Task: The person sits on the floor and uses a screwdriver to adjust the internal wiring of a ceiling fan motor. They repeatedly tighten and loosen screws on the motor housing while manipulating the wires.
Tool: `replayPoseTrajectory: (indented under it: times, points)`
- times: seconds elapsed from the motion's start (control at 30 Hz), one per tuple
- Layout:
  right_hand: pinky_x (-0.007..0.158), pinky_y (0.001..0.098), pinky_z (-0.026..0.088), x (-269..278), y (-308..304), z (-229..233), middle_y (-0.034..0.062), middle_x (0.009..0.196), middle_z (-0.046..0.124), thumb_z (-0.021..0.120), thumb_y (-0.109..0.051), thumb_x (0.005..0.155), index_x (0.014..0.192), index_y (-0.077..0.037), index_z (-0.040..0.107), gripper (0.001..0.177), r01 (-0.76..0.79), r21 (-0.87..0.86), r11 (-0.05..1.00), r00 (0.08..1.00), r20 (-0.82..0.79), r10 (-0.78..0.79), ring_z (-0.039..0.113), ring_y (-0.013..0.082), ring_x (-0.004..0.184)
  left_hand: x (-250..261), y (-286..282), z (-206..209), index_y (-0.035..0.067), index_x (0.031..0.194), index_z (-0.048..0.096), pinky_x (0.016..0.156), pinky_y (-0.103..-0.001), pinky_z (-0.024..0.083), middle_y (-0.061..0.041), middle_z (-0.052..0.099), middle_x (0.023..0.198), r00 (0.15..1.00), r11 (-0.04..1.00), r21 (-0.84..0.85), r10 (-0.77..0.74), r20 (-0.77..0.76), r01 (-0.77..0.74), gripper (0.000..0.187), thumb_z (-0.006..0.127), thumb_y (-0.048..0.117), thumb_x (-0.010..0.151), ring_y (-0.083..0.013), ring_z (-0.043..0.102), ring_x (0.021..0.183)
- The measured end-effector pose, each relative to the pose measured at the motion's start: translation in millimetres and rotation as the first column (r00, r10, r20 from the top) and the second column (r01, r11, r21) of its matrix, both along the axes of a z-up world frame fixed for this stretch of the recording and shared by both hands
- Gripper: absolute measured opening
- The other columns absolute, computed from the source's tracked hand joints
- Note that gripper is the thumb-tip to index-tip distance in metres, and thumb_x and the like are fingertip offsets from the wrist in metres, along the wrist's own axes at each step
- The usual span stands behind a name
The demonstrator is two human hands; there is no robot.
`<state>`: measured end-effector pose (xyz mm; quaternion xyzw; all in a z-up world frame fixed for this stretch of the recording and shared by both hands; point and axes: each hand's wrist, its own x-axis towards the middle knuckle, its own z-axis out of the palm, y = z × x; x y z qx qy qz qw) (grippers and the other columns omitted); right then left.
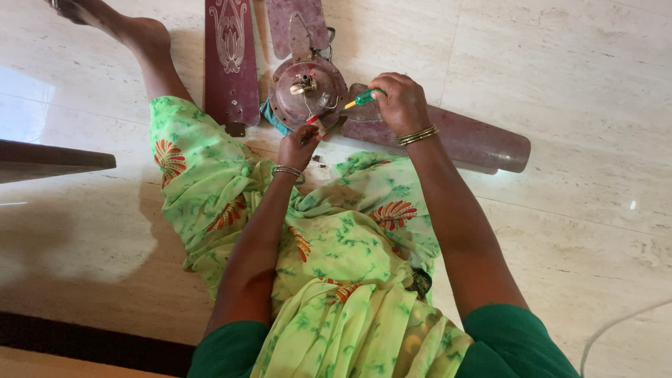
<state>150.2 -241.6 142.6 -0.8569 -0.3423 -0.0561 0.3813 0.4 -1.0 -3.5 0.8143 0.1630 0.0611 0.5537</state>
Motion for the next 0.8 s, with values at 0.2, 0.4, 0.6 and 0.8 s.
replayPoseTrajectory:
  times: [0.2, 0.4, 0.6, 0.8]
  points:
    - [0.08, 0.0421, 0.056, -4, 11, 5, 0.0081, 0.102, 0.074, 0.073, -0.009, 0.091, 0.098, -0.008, 0.075, 0.007, -0.036, -0.174, 0.984, 0.993, 0.101, 0.054, 0.069, 0.0304, 0.094, 17, -13, 35, 0.009, 0.114, 0.075, 0.081, -0.036, 0.059, -0.01, 0.079, 0.099, 0.999, 0.979, 0.201, -0.024, 0.035, 0.017, 0.029, 0.075, 0.021, 0.088, -0.0252, 0.078, 0.093]
    - [0.073, 0.0471, 0.057, -21, 42, 5, 0.014, 0.095, 0.071, 0.076, -0.017, 0.089, 0.095, -0.009, 0.074, 0.01, 0.01, -0.221, 0.975, 0.998, 0.055, 0.002, 0.07, 0.0352, 0.087, 41, -30, 72, 0.011, 0.115, 0.074, 0.088, -0.045, 0.054, -0.012, 0.075, 0.107, 0.977, 0.894, 0.445, -0.139, 0.16, 0.054, 0.032, 0.078, 0.019, 0.084, -0.0365, 0.07, 0.097]
    - [0.066, 0.0508, 0.056, -26, 62, 5, 0.0184, 0.089, 0.071, 0.075, -0.025, 0.091, 0.09, -0.007, 0.07, 0.019, 0.105, -0.231, 0.967, 0.994, -0.001, -0.109, 0.07, 0.041, 0.077, 52, -38, 82, 0.012, 0.124, 0.067, 0.097, -0.047, 0.049, -0.01, 0.072, 0.12, 0.969, 0.844, 0.535, -0.17, 0.178, 0.05, 0.049, 0.08, 0.021, 0.078, -0.0335, 0.066, 0.11]
    - [0.067, 0.0515, 0.056, -24, 55, 2, 0.0185, 0.086, 0.071, 0.073, -0.031, 0.092, 0.088, -0.007, 0.069, 0.025, 0.181, -0.279, 0.943, 0.983, 0.04, -0.177, 0.07, 0.0414, 0.077, 67, -51, 76, 0.011, 0.119, 0.069, 0.094, -0.048, 0.049, -0.012, 0.071, 0.117, 0.962, 0.825, 0.565, -0.163, 0.219, 0.011, 0.045, 0.081, 0.024, 0.077, -0.0345, 0.066, 0.108]
